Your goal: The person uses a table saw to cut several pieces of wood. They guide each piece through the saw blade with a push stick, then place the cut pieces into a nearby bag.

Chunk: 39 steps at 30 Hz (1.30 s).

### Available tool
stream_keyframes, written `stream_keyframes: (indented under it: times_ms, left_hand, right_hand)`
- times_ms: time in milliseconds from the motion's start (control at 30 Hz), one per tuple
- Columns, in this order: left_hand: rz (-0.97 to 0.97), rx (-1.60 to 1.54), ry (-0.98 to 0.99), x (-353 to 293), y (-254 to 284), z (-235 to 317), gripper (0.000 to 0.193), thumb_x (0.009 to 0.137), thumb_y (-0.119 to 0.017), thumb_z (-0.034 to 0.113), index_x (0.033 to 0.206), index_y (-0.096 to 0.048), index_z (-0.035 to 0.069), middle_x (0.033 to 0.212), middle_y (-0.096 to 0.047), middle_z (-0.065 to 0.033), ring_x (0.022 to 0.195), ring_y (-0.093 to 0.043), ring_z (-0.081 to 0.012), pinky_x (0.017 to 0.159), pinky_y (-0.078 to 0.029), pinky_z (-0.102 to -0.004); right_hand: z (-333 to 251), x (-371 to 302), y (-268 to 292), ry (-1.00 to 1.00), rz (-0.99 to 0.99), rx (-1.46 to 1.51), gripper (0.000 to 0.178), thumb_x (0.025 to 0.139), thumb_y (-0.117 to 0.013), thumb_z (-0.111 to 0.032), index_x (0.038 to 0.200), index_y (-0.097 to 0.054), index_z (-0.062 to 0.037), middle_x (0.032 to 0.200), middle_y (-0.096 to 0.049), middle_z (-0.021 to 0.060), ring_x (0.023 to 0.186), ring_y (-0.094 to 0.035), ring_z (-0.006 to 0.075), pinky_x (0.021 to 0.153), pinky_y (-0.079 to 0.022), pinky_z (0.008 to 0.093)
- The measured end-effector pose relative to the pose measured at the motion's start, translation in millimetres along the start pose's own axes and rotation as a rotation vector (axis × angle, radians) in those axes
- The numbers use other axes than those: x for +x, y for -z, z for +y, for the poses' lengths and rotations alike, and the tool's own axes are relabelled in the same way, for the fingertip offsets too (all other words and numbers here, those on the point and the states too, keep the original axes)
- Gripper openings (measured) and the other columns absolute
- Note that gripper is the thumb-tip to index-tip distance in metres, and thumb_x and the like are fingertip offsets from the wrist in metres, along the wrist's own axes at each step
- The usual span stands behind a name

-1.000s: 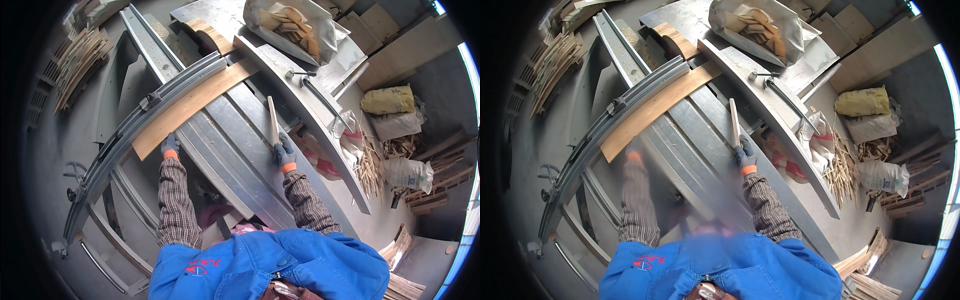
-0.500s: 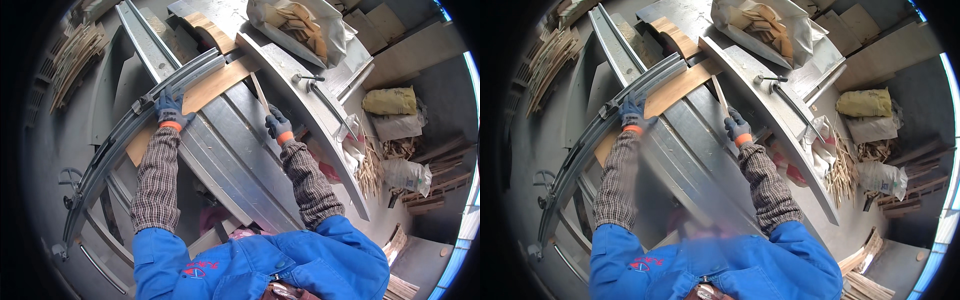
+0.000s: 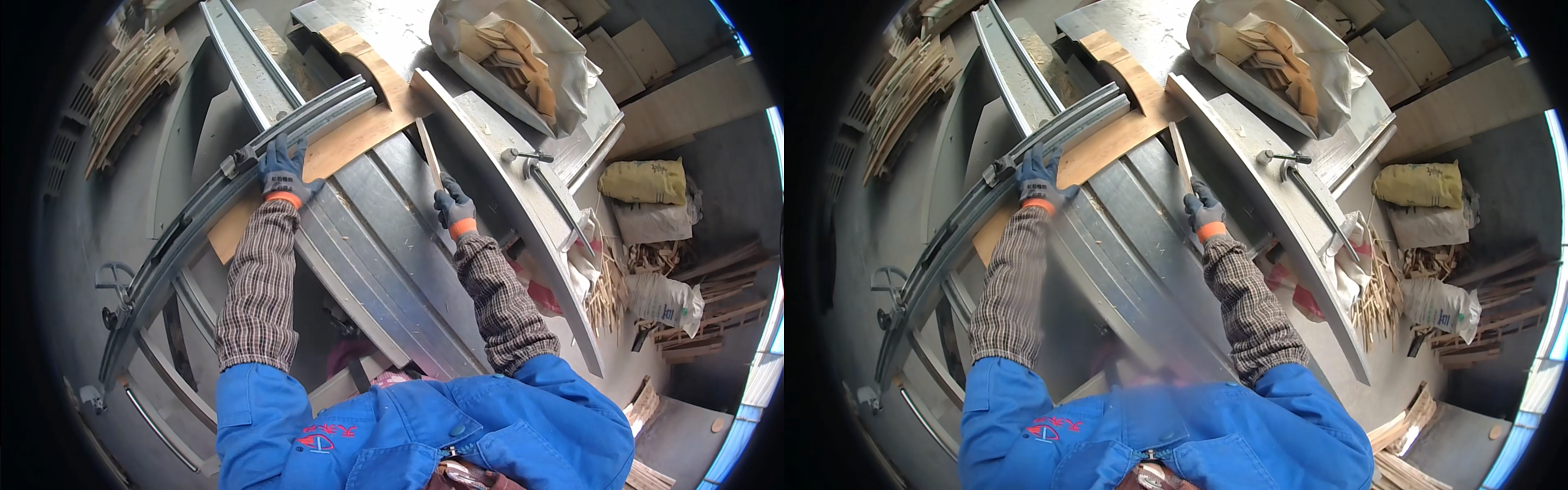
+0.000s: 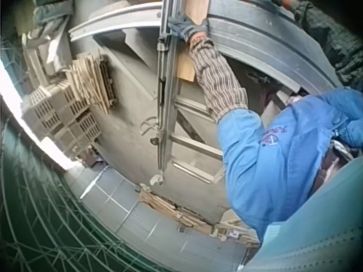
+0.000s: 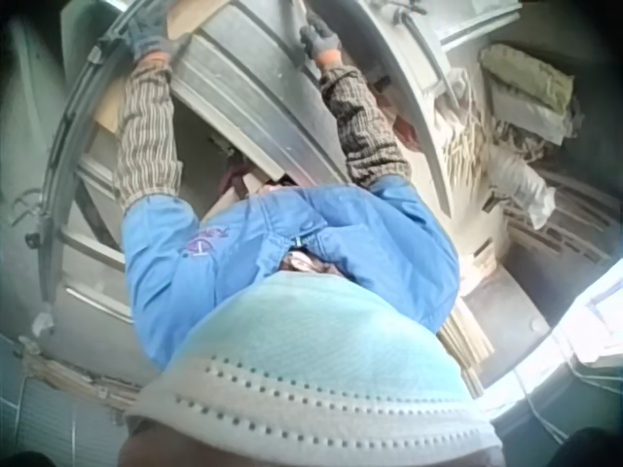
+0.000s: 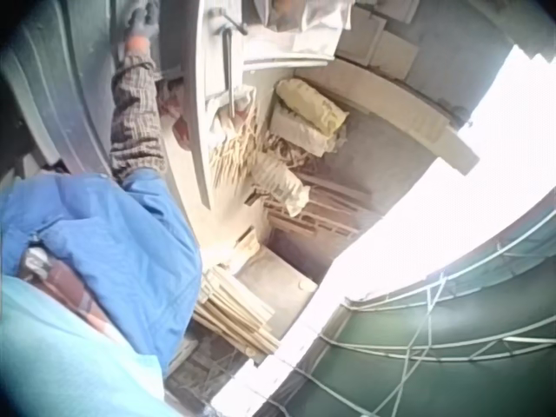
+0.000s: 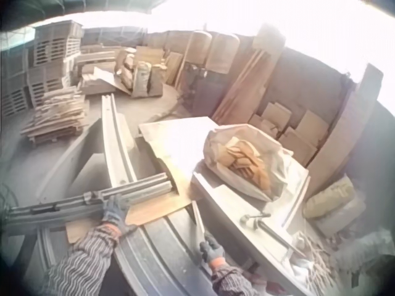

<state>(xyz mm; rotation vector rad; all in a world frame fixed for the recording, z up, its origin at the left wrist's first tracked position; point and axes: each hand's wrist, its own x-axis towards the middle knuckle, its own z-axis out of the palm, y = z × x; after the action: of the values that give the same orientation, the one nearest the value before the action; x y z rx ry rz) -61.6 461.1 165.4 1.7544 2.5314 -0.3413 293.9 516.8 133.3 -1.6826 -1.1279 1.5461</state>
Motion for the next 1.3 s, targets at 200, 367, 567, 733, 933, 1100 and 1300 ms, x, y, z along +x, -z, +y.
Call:
stream_keyframes:
  times_ms: [200,367,567,733,933,1100,1300]
  left_hand:
    - [-0.004,-0.02,0.007,4,-20,1,0.099,0.075,-0.064,0.073,0.158,-0.033,0.027,0.162,-0.018,-0.0148,0.147,-0.019,-0.0348,0.119,-0.019,-0.0519]
    - [-0.001,-0.006,0.019,13,-23,-5,0.096,0.077,-0.065,0.071,0.158,-0.034,0.029,0.163,-0.019,-0.0144,0.149,-0.019,-0.0348,0.118,-0.021,-0.0509]
    - [-0.022,0.007,0.05,14,-11,-13,0.099,0.076,-0.065,0.072,0.159,-0.031,0.03,0.165,-0.018,-0.0144,0.149,-0.019,-0.0347,0.118,-0.022,-0.0506]
    - [-0.044,0.013,0.07,5,0,-17,0.101,0.075,-0.064,0.074,0.159,-0.029,0.03,0.165,-0.016,-0.0145,0.149,-0.019,-0.0345,0.118,-0.021,-0.0506]
    - [-0.064,0.002,0.069,3,17,-16,0.102,0.076,-0.064,0.073,0.16,-0.026,0.03,0.166,-0.013,-0.0157,0.151,-0.017,-0.0358,0.119,-0.018,-0.0507]
    - [-0.104,-0.022,0.089,-7,29,-5,0.102,0.077,-0.064,0.071,0.161,-0.023,0.03,0.167,-0.009,-0.0165,0.153,-0.01,-0.0376,0.121,-0.014,-0.0511]
    - [0.009,-0.068,0.068,-34,13,-7,0.098,0.077,-0.068,0.067,0.158,-0.031,0.028,0.165,-0.015,-0.0143,0.153,-0.012,-0.0356,0.122,-0.015,-0.0512]
  right_hand:
    - [26,20,-10,0.031,-0.011,0.021,0.053,0.089,-0.065,-0.017,0.141,-0.06,-0.0227,0.071,-0.063,0.0015,0.044,-0.046,0.0088,0.042,-0.037,0.0262]
    - [35,32,-23,0.1,-0.003,-0.02,0.053,0.089,-0.066,-0.017,0.141,-0.06,-0.0224,0.072,-0.063,0.0007,0.047,-0.047,0.0085,0.044,-0.038,0.0259]
    - [21,17,-13,0.086,-0.028,-0.044,0.055,0.087,-0.068,-0.022,0.141,-0.061,-0.0201,0.085,-0.068,0.0017,0.064,-0.056,0.0085,0.057,-0.045,0.0256]
    - [70,-43,20,0.269,0.014,-0.037,0.052,0.091,-0.065,-0.014,0.142,-0.057,-0.0054,0.137,-0.061,0.0089,0.123,-0.056,0.0165,0.103,-0.043,0.0296]
    - [108,-101,62,0.37,0.051,-0.062,0.051,0.095,-0.064,-0.013,0.144,-0.052,-0.0023,0.139,-0.059,0.0116,0.126,-0.054,0.0198,0.105,-0.041,0.0303]
    - [127,-108,76,0.379,0.042,-0.088,0.053,0.095,-0.063,-0.013,0.146,-0.051,-0.0033,0.142,-0.057,0.01,0.122,-0.057,0.0167,0.1,-0.045,0.0262]
    - [113,-111,76,0.343,0.026,-0.07,0.052,0.095,-0.065,-0.016,0.142,-0.052,0.0007,0.147,-0.054,0.0159,0.136,-0.05,0.0246,0.113,-0.038,0.0342]
